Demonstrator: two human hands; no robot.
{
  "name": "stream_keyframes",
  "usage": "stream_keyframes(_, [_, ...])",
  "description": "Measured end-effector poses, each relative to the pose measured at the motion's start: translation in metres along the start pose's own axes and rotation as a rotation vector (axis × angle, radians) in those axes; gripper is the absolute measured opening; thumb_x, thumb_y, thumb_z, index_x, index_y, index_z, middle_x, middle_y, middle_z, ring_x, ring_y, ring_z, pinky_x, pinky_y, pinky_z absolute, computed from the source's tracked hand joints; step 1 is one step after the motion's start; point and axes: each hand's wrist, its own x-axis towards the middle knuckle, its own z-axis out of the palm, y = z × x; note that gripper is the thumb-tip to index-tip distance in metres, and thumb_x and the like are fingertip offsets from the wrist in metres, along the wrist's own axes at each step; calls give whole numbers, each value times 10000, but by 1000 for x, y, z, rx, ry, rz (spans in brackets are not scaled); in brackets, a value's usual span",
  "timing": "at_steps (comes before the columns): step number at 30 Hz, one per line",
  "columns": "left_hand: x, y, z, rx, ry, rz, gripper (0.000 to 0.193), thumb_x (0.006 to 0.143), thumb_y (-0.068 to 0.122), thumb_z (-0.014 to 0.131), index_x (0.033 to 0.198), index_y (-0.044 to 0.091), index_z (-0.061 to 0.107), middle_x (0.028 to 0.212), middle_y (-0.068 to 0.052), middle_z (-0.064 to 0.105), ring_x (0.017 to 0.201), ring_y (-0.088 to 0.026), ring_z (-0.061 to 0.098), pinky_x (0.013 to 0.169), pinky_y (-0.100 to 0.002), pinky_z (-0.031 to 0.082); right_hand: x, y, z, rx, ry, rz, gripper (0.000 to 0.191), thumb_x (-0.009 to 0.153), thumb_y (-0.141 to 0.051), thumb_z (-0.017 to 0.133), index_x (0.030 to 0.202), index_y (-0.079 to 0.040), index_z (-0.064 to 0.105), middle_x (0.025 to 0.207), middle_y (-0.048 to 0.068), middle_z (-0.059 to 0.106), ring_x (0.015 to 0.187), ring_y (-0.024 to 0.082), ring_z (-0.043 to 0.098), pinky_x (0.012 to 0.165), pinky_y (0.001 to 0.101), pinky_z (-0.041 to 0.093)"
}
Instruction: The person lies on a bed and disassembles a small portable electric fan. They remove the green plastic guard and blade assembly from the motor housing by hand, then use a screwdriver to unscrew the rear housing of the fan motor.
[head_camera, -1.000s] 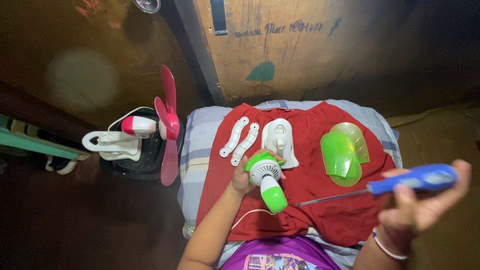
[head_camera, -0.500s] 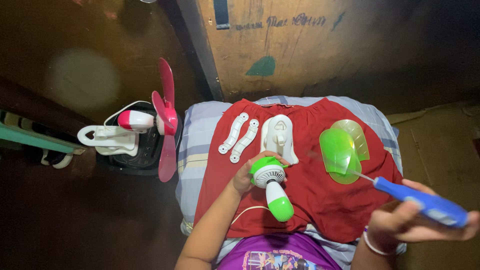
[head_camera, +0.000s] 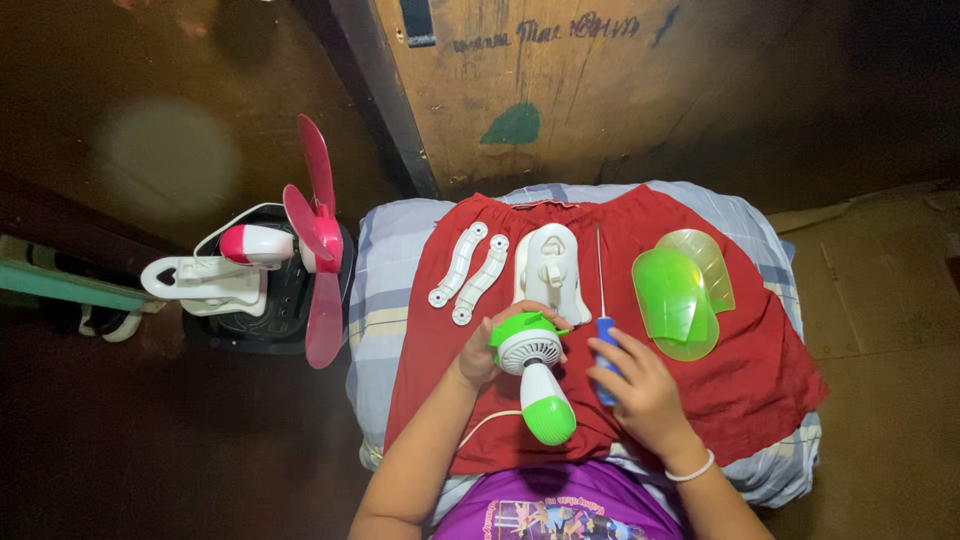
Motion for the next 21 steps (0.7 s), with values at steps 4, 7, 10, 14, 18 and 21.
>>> stream_keyframes(4, [1, -3, -3, -70, 30, -21, 1016, 889, 847, 481, 1436, -9, 463, 1406, -254, 576, 1130, -371, 685, 991, -505, 578, 5, -9, 9, -36, -114, 41, 357, 687, -39, 725, 1033, -117, 687, 1355, 90, 625, 1332, 364, 512, 1107, 539, 421])
stream_keyframes(7, [1, -5, -6, -104, 23, -11, 1011, 895, 855, 449, 1441, 4, 459, 1405, -255, 575, 1113, -385, 691, 985, -511, 578, 5, -12, 7, -9, -157, 88, 449, 681, -16, 716, 1120, -110, 688, 1382, 99, 604, 1359, 364, 492, 1125, 540, 402])
stream_keyframes(10, [1, -7, -7, -84, 29, -12, 1017, 894, 856, 452, 1443, -1, 460, 1407, -258, 572, 1127, -381, 686, 995, -513, 574, 6, -14, 3, 7, -179, 103, 520, 684, -13, 714, 1195, -104, 678, 1406, 111, 578, 1370, 368, 476, 1129, 546, 381])
stream_keyframes(14, [1, -6, -8, -58, 15, -21, 1029, 883, 854, 471, 1447, -7, 460, 1407, -251, 571, 1142, -374, 681, 1003, -505, 568, 7, -17, -1, 19, -176, 132, 585, 685, 52, 657, 1247, -109, 670, 1434, 118, 562, 1395, 363, 469, 1161, 536, 372])
stream_keyframes(18, [2, -4, -6, -34, 17, -24, 1036, 889, 857, 474, 1440, -21, 464, 1397, -252, 575, 1127, -370, 683, 994, -508, 576, 4, -20, -4, 33, -157, 139, 566, 707, 41, 652, 1253, -109, 661, 1441, 123, 555, 1395, 361, 470, 1168, 539, 358])
stream_keyframes(21, [2, -2, -4, -28, 23, -28, 1019, 888, 854, 482, 1440, -3, 462, 1393, -254, 573, 1135, -374, 682, 997, -496, 571, 2, -17, -3, 30, -150, 134, 547, 702, 25, 662, 1229, -119, 665, 1439, 131, 551, 1389, 374, 467, 1162, 542, 358])
